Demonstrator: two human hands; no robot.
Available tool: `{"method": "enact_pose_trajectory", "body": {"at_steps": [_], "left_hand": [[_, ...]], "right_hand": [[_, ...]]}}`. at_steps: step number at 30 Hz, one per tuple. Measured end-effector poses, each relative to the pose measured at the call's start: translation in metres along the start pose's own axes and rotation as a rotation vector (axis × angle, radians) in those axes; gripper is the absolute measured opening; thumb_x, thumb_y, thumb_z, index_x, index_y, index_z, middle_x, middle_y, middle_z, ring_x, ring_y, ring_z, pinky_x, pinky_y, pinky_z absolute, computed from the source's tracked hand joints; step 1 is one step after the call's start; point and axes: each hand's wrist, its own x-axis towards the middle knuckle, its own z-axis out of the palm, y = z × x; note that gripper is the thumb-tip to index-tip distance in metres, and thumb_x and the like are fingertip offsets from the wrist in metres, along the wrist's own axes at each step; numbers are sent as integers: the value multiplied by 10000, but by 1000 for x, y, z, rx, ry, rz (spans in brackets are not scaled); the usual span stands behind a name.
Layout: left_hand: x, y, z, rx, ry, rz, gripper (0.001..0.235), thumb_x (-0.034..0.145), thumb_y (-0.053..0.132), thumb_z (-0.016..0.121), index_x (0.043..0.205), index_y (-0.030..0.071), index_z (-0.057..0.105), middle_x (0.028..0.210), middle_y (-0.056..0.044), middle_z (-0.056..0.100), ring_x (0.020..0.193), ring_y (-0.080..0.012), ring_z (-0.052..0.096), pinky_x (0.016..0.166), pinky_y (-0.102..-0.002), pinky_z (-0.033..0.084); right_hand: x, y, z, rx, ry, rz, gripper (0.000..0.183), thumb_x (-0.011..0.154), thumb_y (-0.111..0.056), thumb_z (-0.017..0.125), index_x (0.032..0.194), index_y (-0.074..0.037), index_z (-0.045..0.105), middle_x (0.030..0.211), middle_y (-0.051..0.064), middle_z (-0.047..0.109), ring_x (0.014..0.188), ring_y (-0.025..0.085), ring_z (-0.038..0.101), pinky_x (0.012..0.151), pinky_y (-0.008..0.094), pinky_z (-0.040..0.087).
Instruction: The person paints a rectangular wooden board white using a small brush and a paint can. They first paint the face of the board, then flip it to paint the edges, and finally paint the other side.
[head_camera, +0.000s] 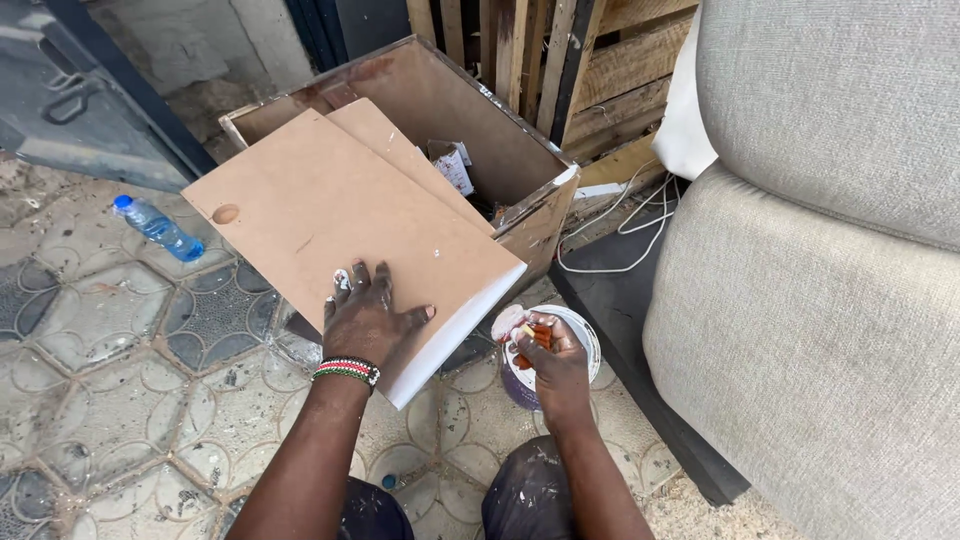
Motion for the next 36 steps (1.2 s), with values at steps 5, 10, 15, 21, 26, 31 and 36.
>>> {"method": "enact_pose_trajectory", "body": {"at_steps": [5, 10, 15, 21, 26, 31, 36], "left_hand": [[14, 0, 0, 48, -25, 10, 1121, 1062, 823, 698, 1910, 177, 352, 1987, -182, 310, 1810, -469, 310, 1438, -669, 342], [19, -3, -7, 67, -74, 34, 1129, 1061, 788, 732, 1904, 141, 353, 1980, -202, 315, 1808, -486, 304, 1407, -681, 391], [36, -5, 1, 119, -74, -1, 1219, 991, 861, 777, 1900, 163, 361, 1979, -184, 319, 1805, -477, 302, 1397, -701, 389], [70, -28, 37, 133, -86, 17, 1383, 891, 933, 792, 1916, 199, 225, 2003, -252, 109, 1825, -540, 172, 1423, -626, 333], [44, -12, 11, 175, -69, 59, 1262, 983, 883, 732, 1901, 138, 288, 1974, -243, 246, 1792, -530, 266, 1367, -690, 432], [24, 5, -13, 146, -137, 11, 1167, 1054, 793, 750, 1910, 134, 308, 1992, -212, 276, 1810, -513, 276, 1396, -702, 421], [23, 1, -6, 177, -51, 57, 1120, 1066, 748, 764, 1895, 103, 374, 1956, -251, 350, 1782, -531, 335, 1373, -710, 442]], "right_hand": [[30, -14, 4, -129, 56, -119, 308, 1017, -119, 936, 1285, -4, 836, 878, 127, 808, 744, 178, 738, 661, 287, 605], [18, -2, 26, -143, 32, -130, 252, 976, -86, 918, 1198, -2, 832, 758, 133, 757, 647, 161, 695, 591, 288, 548], [-122, -15, 93, -296, -224, 215, 152, 994, -190, 893, 1090, -72, 894, 744, 146, 783, 609, 199, 639, 598, 350, 535], [-112, 43, 75, -721, -18, -422, 80, 1064, -140, 791, 1114, -80, 809, 1064, 117, 809, 965, 296, 759, 838, 455, 598], [-2, -10, 41, -731, 147, -142, 191, 1089, -269, 796, 1152, -103, 866, 1094, 166, 820, 1028, 361, 775, 958, 502, 591], [116, -49, -27, -544, 87, -149, 233, 1031, -213, 902, 1225, -86, 869, 843, 123, 774, 728, 199, 703, 710, 359, 574], [112, -5, -16, -216, -21, -110, 142, 966, -86, 863, 1088, -45, 804, 664, 131, 670, 581, 162, 621, 558, 302, 484]]}}
